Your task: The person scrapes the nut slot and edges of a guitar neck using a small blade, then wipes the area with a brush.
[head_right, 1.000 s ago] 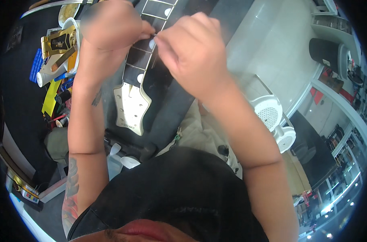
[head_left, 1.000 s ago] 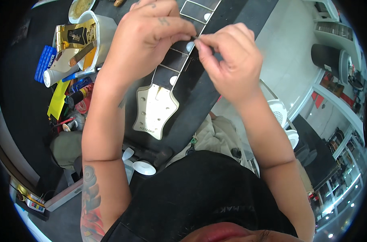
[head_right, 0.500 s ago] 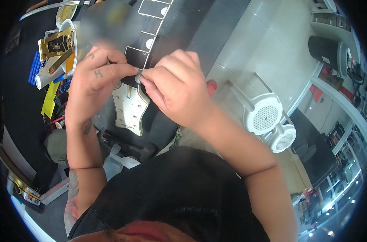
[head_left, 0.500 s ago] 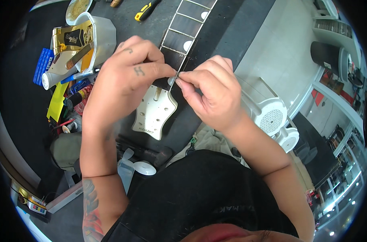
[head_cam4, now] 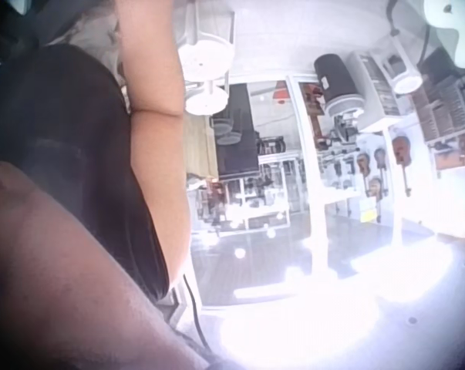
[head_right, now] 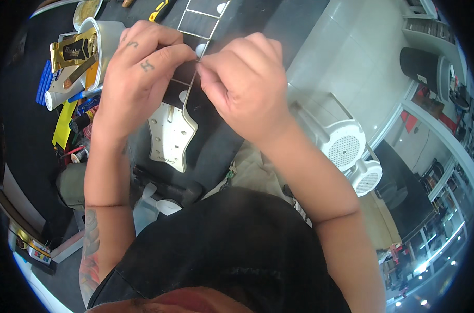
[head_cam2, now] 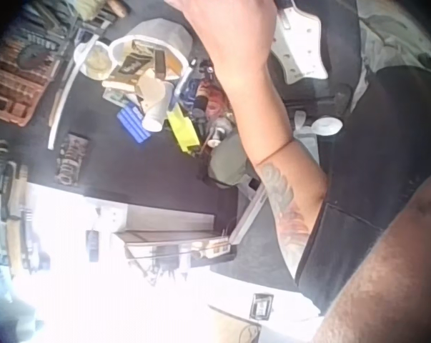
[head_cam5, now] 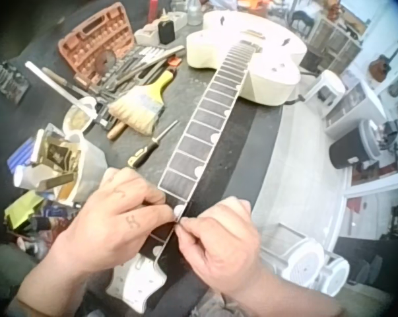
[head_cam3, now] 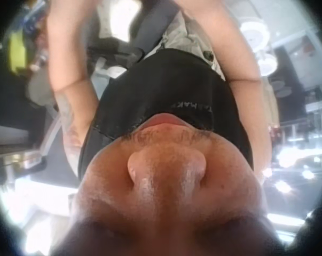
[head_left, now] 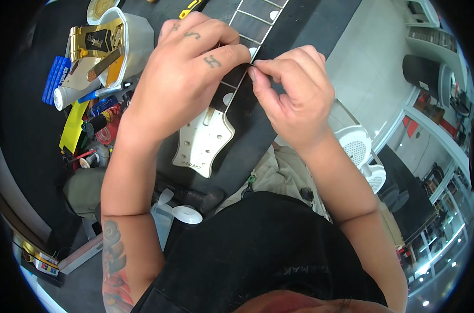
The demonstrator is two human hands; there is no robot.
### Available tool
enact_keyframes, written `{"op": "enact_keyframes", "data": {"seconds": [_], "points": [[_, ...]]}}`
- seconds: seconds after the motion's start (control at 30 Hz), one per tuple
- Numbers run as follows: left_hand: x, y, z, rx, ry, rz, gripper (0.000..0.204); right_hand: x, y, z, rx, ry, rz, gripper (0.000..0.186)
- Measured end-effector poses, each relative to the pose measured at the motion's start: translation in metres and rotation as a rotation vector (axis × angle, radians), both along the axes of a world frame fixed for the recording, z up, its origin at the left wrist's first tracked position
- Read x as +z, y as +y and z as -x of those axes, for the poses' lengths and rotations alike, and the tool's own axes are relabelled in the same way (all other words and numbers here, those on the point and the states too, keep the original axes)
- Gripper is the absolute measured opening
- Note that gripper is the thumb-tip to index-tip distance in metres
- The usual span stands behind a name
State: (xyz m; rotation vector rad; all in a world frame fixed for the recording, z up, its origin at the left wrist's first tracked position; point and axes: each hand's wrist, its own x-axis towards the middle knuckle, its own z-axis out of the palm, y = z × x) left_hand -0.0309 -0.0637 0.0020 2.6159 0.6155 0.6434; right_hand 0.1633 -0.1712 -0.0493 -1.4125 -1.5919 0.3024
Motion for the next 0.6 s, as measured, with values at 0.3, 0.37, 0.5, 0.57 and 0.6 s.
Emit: {"op": "enact_keyframes", "data": {"seconds": [0.3,0.37,0.5,0.57,0.6], "points": [[0.015,-0.013,0.018,-0.024,0.178,0.071,0.028,-0.002,-0.013,0.005,0.155,0.013,-0.046,0.025],[0.011,-0.008,0.009,-0.004,0.148,0.006,0.027,-0.001,-0.005,-0.001,0.151,0.005,-0.054,0.024],[-0.001,-0.002,-0.001,0.032,0.058,-0.062,0.025,-0.003,0.004,-0.008,0.083,-0.033,-0.074,0.025],[-0.001,-0.005,0.002,0.021,0.077,-0.039,0.025,-0.005,0.001,-0.008,0.09,-0.022,-0.078,0.025],[0.0,-0.007,0.005,0.016,0.101,-0.018,0.026,-0.005,-0.003,-0.007,0.085,-0.026,-0.076,0.025]]}}
